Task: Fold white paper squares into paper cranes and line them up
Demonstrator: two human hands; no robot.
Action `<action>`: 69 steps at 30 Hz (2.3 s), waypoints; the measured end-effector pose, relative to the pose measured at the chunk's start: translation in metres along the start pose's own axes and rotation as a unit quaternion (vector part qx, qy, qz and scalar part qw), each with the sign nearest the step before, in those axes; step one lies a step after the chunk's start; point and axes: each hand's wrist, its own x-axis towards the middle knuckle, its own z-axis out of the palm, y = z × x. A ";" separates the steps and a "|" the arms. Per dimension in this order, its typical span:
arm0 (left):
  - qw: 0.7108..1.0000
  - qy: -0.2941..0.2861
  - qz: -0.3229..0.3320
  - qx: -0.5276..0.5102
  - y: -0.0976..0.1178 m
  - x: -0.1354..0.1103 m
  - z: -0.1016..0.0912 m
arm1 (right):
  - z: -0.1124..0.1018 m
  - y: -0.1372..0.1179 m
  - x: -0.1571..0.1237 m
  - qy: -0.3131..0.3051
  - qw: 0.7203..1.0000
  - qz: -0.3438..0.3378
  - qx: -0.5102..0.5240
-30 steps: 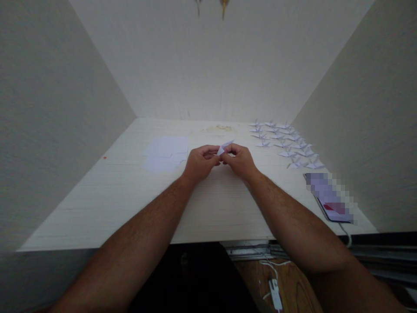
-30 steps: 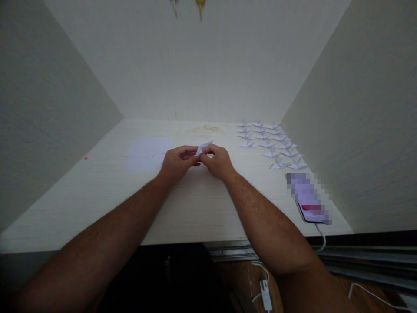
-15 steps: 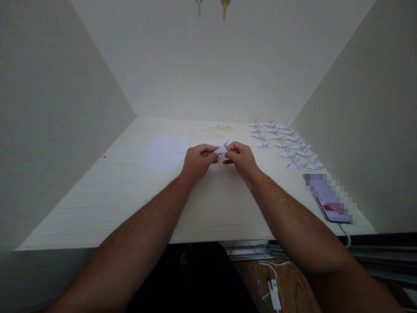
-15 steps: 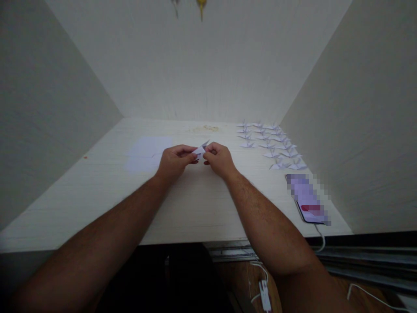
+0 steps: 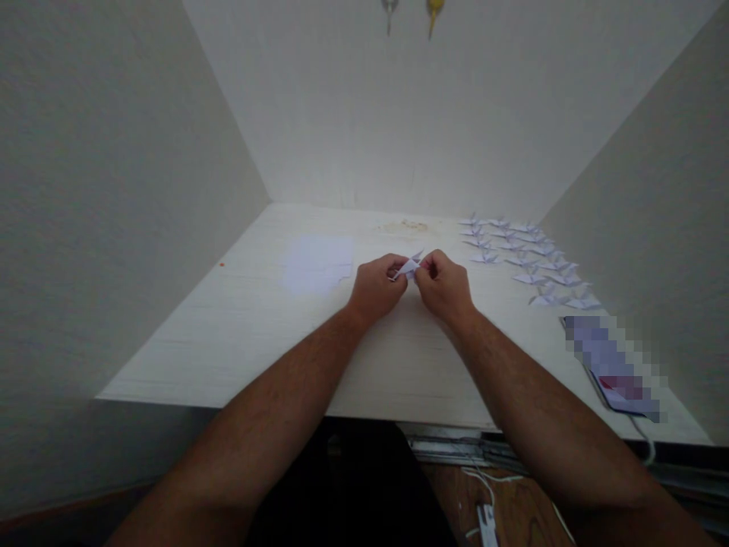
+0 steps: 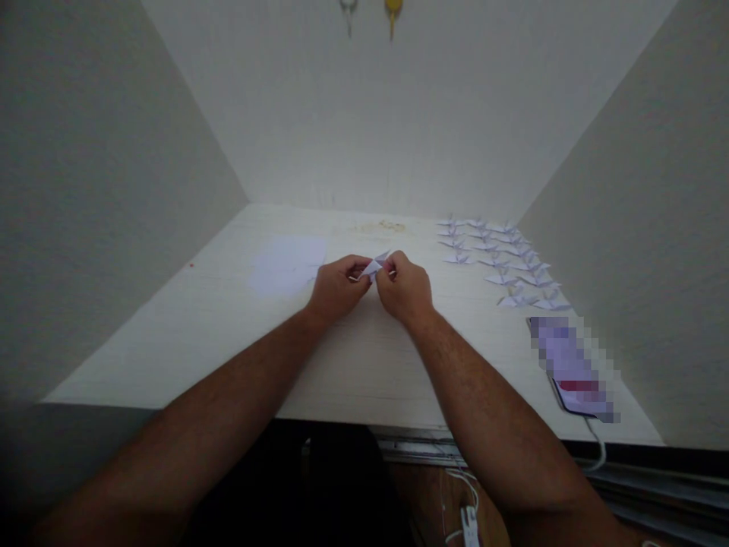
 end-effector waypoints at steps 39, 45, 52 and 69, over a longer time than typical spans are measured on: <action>0.941 -0.003 -0.223 -0.255 0.000 0.007 0.002 | 0.002 0.013 0.003 -0.059 0.985 -0.159 0.018; 0.927 0.007 -0.244 -0.285 0.007 0.007 0.001 | 0.000 0.008 0.003 0.013 0.994 -0.107 0.027; 0.945 -0.014 -0.192 -0.263 0.007 0.004 0.004 | -0.001 0.006 0.004 0.022 0.999 -0.036 -0.004; 0.981 0.031 -0.117 -0.150 -0.006 0.005 0.002 | 0.004 0.012 0.007 0.028 0.989 0.029 0.140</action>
